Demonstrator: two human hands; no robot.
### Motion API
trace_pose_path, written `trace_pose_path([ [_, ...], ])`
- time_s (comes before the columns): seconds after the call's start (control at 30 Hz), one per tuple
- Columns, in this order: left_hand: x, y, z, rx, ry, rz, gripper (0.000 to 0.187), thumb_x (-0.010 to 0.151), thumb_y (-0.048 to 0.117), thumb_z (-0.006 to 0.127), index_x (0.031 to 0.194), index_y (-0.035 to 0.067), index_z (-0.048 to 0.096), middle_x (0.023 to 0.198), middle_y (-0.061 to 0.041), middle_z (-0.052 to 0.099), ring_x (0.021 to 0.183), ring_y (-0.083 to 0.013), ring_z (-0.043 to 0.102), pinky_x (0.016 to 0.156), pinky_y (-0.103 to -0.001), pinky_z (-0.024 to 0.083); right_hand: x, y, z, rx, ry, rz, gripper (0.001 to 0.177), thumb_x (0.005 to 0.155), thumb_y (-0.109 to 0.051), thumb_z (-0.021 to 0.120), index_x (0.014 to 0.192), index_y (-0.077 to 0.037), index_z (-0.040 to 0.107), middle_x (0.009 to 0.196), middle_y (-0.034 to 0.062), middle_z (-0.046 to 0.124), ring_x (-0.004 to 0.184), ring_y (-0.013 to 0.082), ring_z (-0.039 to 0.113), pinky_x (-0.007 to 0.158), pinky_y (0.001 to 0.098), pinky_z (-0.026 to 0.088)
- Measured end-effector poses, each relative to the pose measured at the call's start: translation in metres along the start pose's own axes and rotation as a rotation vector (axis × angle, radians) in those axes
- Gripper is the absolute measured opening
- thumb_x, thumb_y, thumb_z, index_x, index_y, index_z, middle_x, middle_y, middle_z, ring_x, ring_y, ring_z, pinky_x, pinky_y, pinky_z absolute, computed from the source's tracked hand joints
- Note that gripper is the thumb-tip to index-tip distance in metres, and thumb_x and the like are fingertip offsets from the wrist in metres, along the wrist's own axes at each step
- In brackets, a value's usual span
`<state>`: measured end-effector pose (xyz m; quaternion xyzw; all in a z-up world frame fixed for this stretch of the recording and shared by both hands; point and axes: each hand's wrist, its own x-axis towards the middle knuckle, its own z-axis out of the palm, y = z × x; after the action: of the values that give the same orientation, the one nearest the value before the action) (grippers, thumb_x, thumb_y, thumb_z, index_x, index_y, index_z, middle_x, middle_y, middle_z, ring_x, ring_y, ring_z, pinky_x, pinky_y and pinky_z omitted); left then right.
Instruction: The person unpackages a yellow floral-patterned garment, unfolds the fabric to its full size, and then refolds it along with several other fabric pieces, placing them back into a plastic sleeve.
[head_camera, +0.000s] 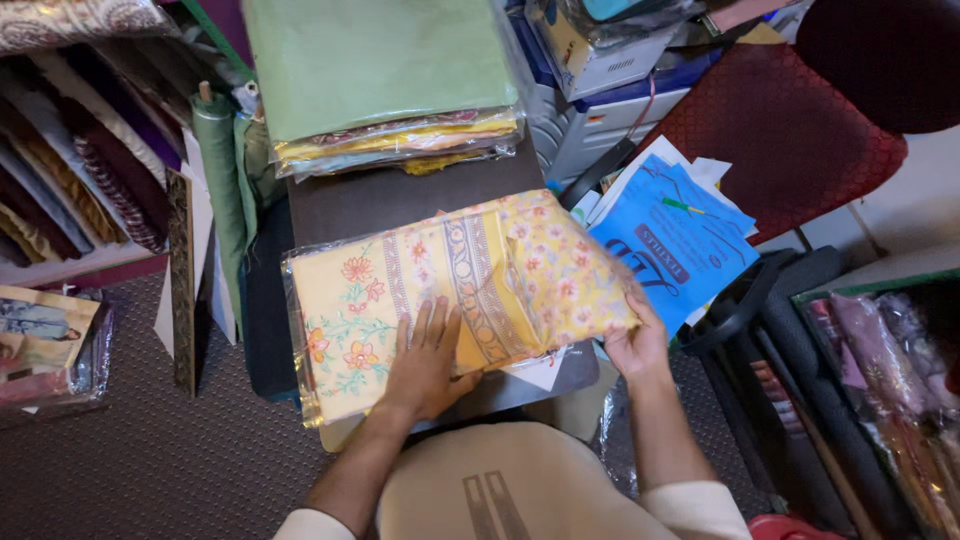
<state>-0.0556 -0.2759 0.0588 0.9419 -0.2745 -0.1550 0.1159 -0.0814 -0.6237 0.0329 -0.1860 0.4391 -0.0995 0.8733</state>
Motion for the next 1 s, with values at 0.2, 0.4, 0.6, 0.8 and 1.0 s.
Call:
trace_pose_path([
  [0.2, 0.001, 0.005, -0.042, -0.479, -0.101, -0.191, 0.100, 0.086, 0.083, 0.047, 0.163, 0.021, 0.031, 0.175, -0.004, 0.015, 0.162, -0.0254, 0.006, 0.130, -0.051, -0.006, -0.029, 0.006, 0.009, -0.277, -0.232, -0.229, 0.056, 0.088, 0.006, 0.070, 0.139, -0.007, 0.054, 0.144, 0.0127, 0.061, 0.128, 0.0377, 0.061, 0.106, 0.0601, 0.051],
  [0.4, -0.019, -0.023, -0.073, -1.578, 0.242, -0.492, 0.052, 0.096, 0.035, 0.065, 0.142, 0.012, 0.065, 0.150, -0.008, 0.061, 0.135, -0.0209, 0.060, 0.121, -0.039, 0.042, -0.109, 0.076, 0.070, -1.474, -0.279, -0.473, 0.064, 0.083, -0.030, 0.084, 0.139, -0.015, 0.057, 0.133, 0.0068, 0.065, 0.123, 0.0251, 0.063, 0.104, 0.0468, 0.054],
  [0.6, -0.063, -0.099, -0.096, -2.303, 0.480, -0.665, 0.099, 0.085, 0.084, 0.037, 0.154, 0.015, 0.046, 0.158, -0.013, 0.050, 0.144, -0.0336, 0.050, 0.117, -0.048, 0.041, -0.153, 0.170, 0.100, -2.472, -0.669, -0.442, 0.072, 0.088, -0.055, 0.068, 0.143, -0.016, 0.044, 0.117, 0.0126, 0.062, 0.096, 0.0410, 0.072, 0.084, 0.0536, 0.060],
  [0.8, -0.077, -0.149, -0.027, -1.987, 0.582, -0.957, 0.060, 0.089, 0.043, 0.078, 0.134, 0.006, 0.065, 0.125, -0.019, 0.070, 0.108, -0.0350, 0.069, 0.099, -0.054, 0.052, -0.126, 0.184, 0.072, -2.564, -0.987, -0.768, 0.066, 0.086, -0.032, 0.073, 0.147, -0.015, 0.054, 0.147, 0.0132, 0.044, 0.134, 0.0348, 0.044, 0.100, 0.0466, 0.049],
  [1.0, -0.051, -0.123, 0.000, -1.477, 0.655, -0.973, 0.053, 0.080, 0.020, 0.090, 0.127, 0.002, 0.072, 0.104, -0.020, 0.076, 0.092, -0.0263, 0.074, 0.079, -0.043, 0.059, -0.062, 0.170, 0.054, -2.354, -1.042, -1.110, 0.049, 0.080, -0.023, 0.070, 0.129, -0.029, 0.068, 0.125, 0.0067, 0.057, 0.114, 0.0358, 0.059, 0.085, 0.0460, 0.055],
])
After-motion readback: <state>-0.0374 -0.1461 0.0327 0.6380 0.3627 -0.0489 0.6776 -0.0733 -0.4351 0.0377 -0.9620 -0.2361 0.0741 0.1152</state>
